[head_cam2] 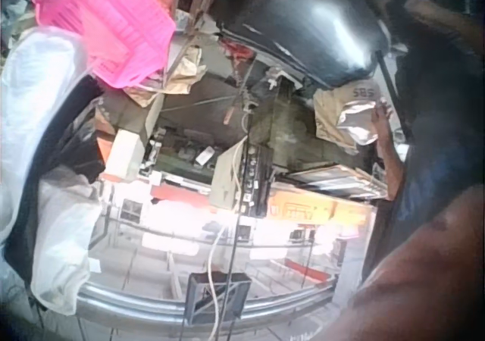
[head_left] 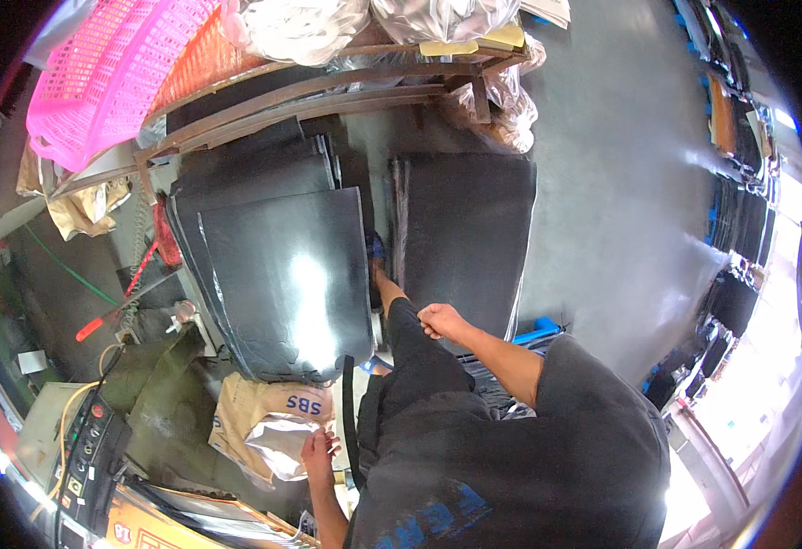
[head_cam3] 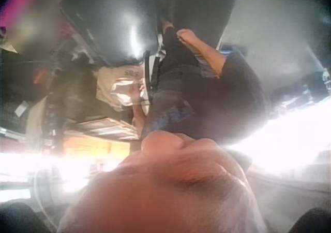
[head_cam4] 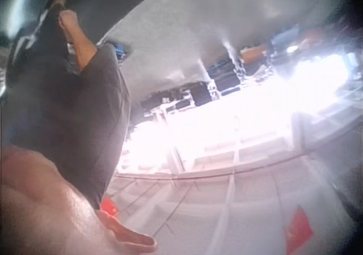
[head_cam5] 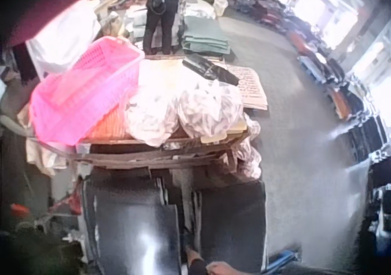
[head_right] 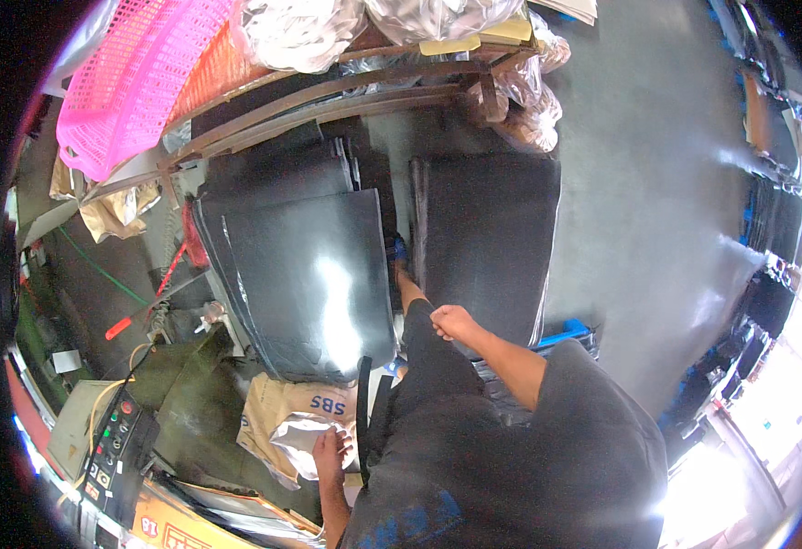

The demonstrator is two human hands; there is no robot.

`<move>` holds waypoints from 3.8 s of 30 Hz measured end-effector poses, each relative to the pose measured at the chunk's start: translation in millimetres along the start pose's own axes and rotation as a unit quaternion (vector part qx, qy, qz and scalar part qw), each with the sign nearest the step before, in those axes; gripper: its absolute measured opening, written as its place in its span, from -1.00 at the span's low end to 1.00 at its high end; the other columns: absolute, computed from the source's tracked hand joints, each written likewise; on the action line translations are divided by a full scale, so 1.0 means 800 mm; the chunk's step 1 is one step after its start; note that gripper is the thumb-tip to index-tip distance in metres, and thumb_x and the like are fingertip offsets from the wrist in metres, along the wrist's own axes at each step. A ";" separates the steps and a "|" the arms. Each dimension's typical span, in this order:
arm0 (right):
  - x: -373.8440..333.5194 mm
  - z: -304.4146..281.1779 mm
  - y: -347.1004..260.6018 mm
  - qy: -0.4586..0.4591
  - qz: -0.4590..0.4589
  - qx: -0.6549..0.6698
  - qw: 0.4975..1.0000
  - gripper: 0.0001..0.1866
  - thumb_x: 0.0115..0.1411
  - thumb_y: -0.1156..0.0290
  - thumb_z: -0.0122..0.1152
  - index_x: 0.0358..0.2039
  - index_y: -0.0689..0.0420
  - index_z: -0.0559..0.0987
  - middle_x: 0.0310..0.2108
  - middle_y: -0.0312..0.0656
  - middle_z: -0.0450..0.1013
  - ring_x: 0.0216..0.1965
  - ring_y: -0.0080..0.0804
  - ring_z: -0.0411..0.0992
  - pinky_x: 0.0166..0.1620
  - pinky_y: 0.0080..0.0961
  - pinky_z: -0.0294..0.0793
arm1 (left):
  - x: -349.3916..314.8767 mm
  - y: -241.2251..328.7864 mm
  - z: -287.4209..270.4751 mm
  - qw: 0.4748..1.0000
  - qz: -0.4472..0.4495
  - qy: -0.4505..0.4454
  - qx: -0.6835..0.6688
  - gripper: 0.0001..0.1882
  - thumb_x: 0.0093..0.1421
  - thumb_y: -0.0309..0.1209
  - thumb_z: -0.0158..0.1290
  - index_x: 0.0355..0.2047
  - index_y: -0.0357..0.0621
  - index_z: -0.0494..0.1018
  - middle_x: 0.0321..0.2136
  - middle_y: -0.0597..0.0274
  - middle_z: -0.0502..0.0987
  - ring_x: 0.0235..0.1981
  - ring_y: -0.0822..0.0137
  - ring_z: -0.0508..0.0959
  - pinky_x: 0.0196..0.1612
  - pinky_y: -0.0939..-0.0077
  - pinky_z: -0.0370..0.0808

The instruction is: The person picks up and places black plastic parts on a workbench, then wipes a white board with a cloth. The person also picks up and reads a paper document before returning to handling the plastic parts.

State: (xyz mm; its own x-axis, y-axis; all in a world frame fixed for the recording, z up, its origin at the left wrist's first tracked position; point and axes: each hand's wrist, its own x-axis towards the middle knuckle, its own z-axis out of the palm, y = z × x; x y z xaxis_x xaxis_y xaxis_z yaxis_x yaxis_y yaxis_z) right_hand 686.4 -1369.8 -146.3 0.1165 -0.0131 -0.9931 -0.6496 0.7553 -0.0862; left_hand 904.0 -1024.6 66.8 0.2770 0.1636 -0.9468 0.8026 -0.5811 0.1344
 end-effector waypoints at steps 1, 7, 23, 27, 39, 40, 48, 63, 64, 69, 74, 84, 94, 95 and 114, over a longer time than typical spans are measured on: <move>0.001 0.001 0.001 0.004 -0.002 -0.008 1.000 -0.85 0.33 0.35 0.19 -0.26 0.16 0.58 -0.47 -0.31 0.49 -0.54 -0.57 0.43 -0.54 -0.54 0.40 | -0.001 -0.007 -0.002 1.000 0.007 -0.004 -0.012 -0.67 0.40 -0.23 0.03 -0.01 -0.23 0.49 -0.25 0.16 0.62 -0.31 0.34 0.63 -0.34 0.50 0.57; -0.004 0.012 0.016 0.003 -0.018 -0.023 1.000 -0.85 0.28 0.35 0.19 -0.30 0.17 0.59 -0.47 -0.27 0.49 -0.55 -0.53 0.43 -0.56 -0.52 0.38 | -0.004 -0.035 -0.007 1.000 0.019 0.000 -0.023 -0.63 0.39 -0.17 0.04 -0.02 -0.23 0.47 -0.23 0.16 0.61 -0.30 0.34 0.63 -0.34 0.48 0.58; -0.032 0.093 0.154 0.011 -0.147 -0.081 0.986 -0.87 0.26 0.39 0.17 -0.36 0.15 0.61 -0.51 -0.31 0.47 -0.53 -0.56 0.38 -0.49 -0.57 0.31 | 0.059 -0.309 -0.120 0.984 0.052 0.013 -0.172 -0.57 0.34 -0.15 0.12 -0.01 -0.29 0.50 -0.24 0.09 0.65 -0.34 0.32 0.67 -0.35 0.48 0.57; -0.028 0.115 0.220 0.042 -0.212 -0.200 0.956 -0.87 0.24 0.42 0.17 -0.36 0.16 0.63 -0.55 -0.36 0.44 -0.52 -0.58 0.34 -0.41 -0.58 0.30 | 0.084 -0.456 -0.153 0.962 0.045 0.029 -0.269 -0.49 0.32 -0.17 0.09 0.13 -0.31 0.43 -0.12 -0.08 0.63 -0.20 0.12 0.68 -0.17 0.28 0.66; -0.025 0.241 0.182 -0.155 -0.108 -0.447 0.874 -0.93 0.34 0.46 0.21 -0.20 0.14 0.56 -0.52 -0.42 0.38 -0.57 -0.65 0.33 -0.54 -0.63 0.29 | 0.039 -0.778 0.013 0.796 -0.175 0.129 -0.564 -0.81 0.34 -0.21 0.07 -0.20 -0.04 0.48 -0.47 0.23 0.61 -0.55 0.32 0.60 -0.50 0.34 0.58; -0.030 0.260 0.176 -0.158 -0.087 -0.428 0.885 -0.88 0.37 0.42 0.20 -0.14 0.15 0.56 -0.49 -0.40 0.40 -0.56 -0.64 0.34 -0.53 -0.65 0.29 | 0.041 -0.781 0.044 0.793 -0.193 0.119 -0.566 -0.81 0.33 -0.21 0.08 -0.19 -0.02 0.48 -0.48 0.24 0.60 -0.56 0.34 0.58 -0.50 0.32 0.58; -0.040 0.335 0.192 -0.093 -0.083 -0.502 0.856 -0.88 0.33 0.52 0.16 -0.13 0.19 0.55 -0.51 -0.38 0.38 -0.59 -0.64 0.30 -0.56 -0.65 0.29 | 0.092 -0.773 0.190 0.759 -0.042 0.123 -0.637 -0.82 0.40 -0.41 -0.03 -0.40 -0.03 0.45 -0.40 0.43 0.53 -0.36 0.42 0.51 -0.31 0.46 0.52; -0.095 0.299 0.298 -0.145 -0.156 -0.418 0.883 -0.88 0.37 0.46 0.15 -0.13 0.19 0.55 -0.49 -0.42 0.39 -0.54 -0.67 0.30 -0.48 -0.63 0.28 | 0.240 -0.757 -0.039 0.868 0.028 0.006 -0.496 -0.81 0.41 -0.31 -0.05 -0.33 -0.01 0.51 -0.56 0.40 0.50 -0.68 0.34 0.39 -0.59 0.40 0.40; -0.105 0.291 0.310 -0.099 -0.191 -0.386 0.897 -0.86 0.36 0.41 0.19 -0.15 0.19 0.56 -0.46 -0.35 0.43 -0.50 -0.60 0.36 -0.42 -0.58 0.36 | 0.260 -0.761 -0.074 0.901 0.007 -0.003 -0.435 -0.83 0.39 -0.30 -0.02 -0.28 -0.02 0.53 -0.51 0.35 0.54 -0.62 0.35 0.45 -0.56 0.39 0.44; -0.139 0.224 0.378 0.006 -0.205 -0.258 0.944 -0.91 0.31 0.41 0.20 -0.24 0.13 0.58 -0.45 -0.27 0.46 -0.46 -0.49 0.43 -0.38 -0.49 0.46 | 0.268 -0.721 -0.246 0.934 0.039 0.046 -0.353 -0.67 0.30 -0.18 0.11 -0.04 -0.09 0.51 -0.26 0.14 0.64 -0.39 0.27 0.64 -0.33 0.27 0.64; -0.143 0.184 0.422 0.056 -0.183 -0.142 0.971 -0.90 0.26 0.44 0.18 -0.24 0.13 0.59 -0.48 -0.27 0.48 -0.54 -0.51 0.41 -0.46 -0.54 0.44 | 0.229 -0.665 -0.350 0.944 0.066 0.072 -0.315 -0.67 0.31 -0.22 0.08 -0.02 -0.13 0.52 -0.29 0.18 0.64 -0.43 0.33 0.62 -0.38 0.34 0.61; -0.112 0.212 0.454 0.062 -0.159 -0.235 0.957 -0.95 0.18 0.40 0.21 -0.35 0.05 0.60 -0.56 -0.35 0.43 -0.63 -0.58 0.34 -0.58 -0.61 0.27 | 0.174 -0.710 -0.296 0.968 0.042 0.008 -0.249 -0.65 0.34 -0.14 0.09 -0.04 -0.11 0.55 -0.31 0.18 0.64 -0.45 0.32 0.60 -0.46 0.42 0.55; -0.170 0.255 0.554 0.014 -0.265 0.055 0.962 -0.83 0.28 0.36 0.20 -0.18 0.16 0.58 -0.52 -0.30 0.44 -0.55 -0.55 0.38 -0.44 -0.57 0.41 | 0.286 -0.788 -0.402 0.983 0.134 -0.111 -0.063 -0.66 0.36 -0.18 -0.02 -0.23 -0.20 0.59 -0.43 0.21 0.59 -0.47 0.30 0.54 -0.39 0.27 0.52; -0.176 0.250 0.602 0.057 -0.249 0.054 0.965 -0.83 0.29 0.35 0.20 -0.21 0.17 0.58 -0.53 -0.29 0.45 -0.55 -0.54 0.38 -0.44 -0.56 0.41 | 0.288 -0.783 -0.420 0.983 0.114 -0.140 0.014 -0.66 0.36 -0.18 -0.04 -0.25 -0.19 0.60 -0.44 0.21 0.58 -0.47 0.30 0.54 -0.39 0.27 0.52; -0.131 0.308 1.176 0.334 -0.126 0.268 0.895 -0.78 0.25 0.33 0.16 -0.32 0.19 0.69 -0.43 -0.22 0.56 -0.37 -0.35 0.51 -0.28 -0.39 0.49 | 0.192 -0.430 -0.223 0.884 0.205 -0.150 0.393 -0.66 0.31 -0.19 0.08 -0.07 -0.20 0.48 -0.35 0.17 0.56 -0.45 0.33 0.57 -0.40 0.44 0.58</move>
State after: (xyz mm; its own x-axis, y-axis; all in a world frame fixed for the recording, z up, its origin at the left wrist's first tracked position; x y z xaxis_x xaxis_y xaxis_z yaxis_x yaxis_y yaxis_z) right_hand 248.2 -496.2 -103.5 -0.3832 -0.4807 -0.7887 -0.1911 0.8767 -0.4414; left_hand 764.6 -657.7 -72.5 0.2119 -0.3387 -0.9167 0.0204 -0.9363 0.3506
